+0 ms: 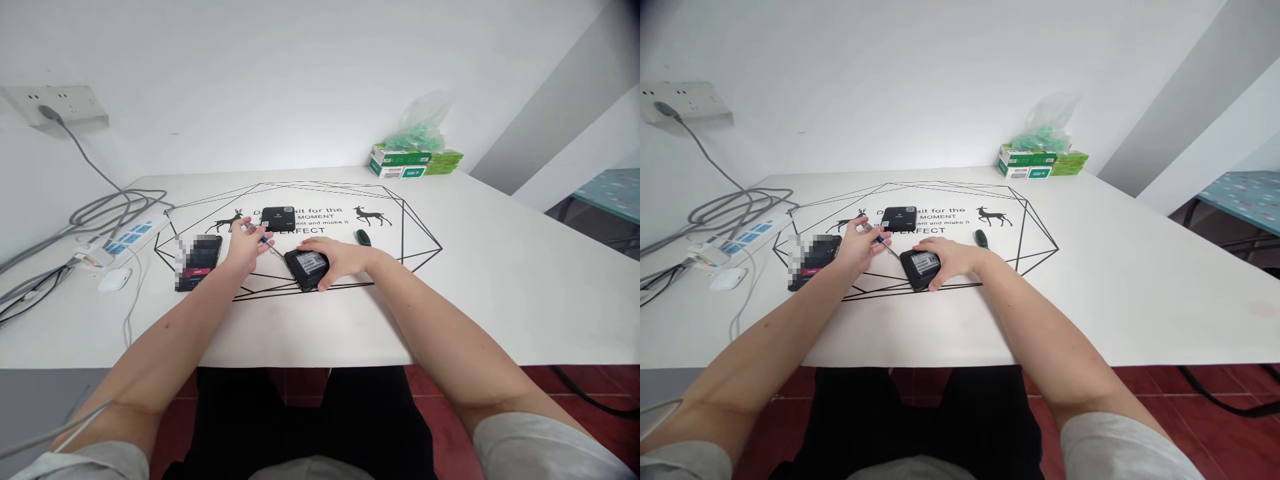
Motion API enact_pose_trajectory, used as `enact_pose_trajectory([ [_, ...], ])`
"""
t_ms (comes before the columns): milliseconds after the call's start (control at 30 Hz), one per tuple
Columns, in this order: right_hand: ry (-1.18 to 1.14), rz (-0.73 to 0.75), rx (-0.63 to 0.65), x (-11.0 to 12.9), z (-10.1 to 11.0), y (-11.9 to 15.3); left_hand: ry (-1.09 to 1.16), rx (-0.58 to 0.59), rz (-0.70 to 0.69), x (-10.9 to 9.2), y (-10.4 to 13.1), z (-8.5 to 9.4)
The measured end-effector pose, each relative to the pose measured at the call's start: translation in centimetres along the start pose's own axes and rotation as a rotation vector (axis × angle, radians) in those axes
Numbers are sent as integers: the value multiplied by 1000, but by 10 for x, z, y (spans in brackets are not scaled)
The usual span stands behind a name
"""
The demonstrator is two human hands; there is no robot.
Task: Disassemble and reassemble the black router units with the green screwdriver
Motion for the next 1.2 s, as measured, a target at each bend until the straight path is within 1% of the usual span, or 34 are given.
enact_pose_trajectory([
  [133,20,77,-23,12,-3,-3,-23,4,47,6,0,-2],
  [367,-13,47,-12,13,-3,-2,-24,88,50,13,-3,-8],
  [567,-19,55,-19,10,-3,-2,-39,119,61,17,0,-11],
  [633,-21,56,-23,10,-3,-3,-42,153,75,20,2,-14],
  [733,-18,69,-33,13,-2,-2,-55,239,81,24,10,-23],
  [800,-14,74,-27,15,-2,-2,-71,266,55,21,15,-28],
  [867,-11,64,-17,14,-3,-2,-92,266,51,18,18,-30],
  [967,4,40,-19,12,-2,-1,-134,243,58,10,16,-27],
  [1033,26,16,-38,11,-1,1,-234,215,10,-1,9,-17],
  [1067,40,-2,-50,11,0,1,-343,186,-52,-10,4,-9],
  [1167,100,-42,-107,14,2,4,-757,83,-390,-47,-7,8],
  [1200,119,-35,-134,18,2,4,-853,52,-453,-53,-9,12],
])
Point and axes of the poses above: each hand's wrist, its own y-axis away from the middle knuckle, its own z-axis out of the back of the hand, x = y × z, the point moved 10 cm from there along -y, towards the middle knuckle, and after that the axes turned 7 degrees about -z, right-handed, at the moved point
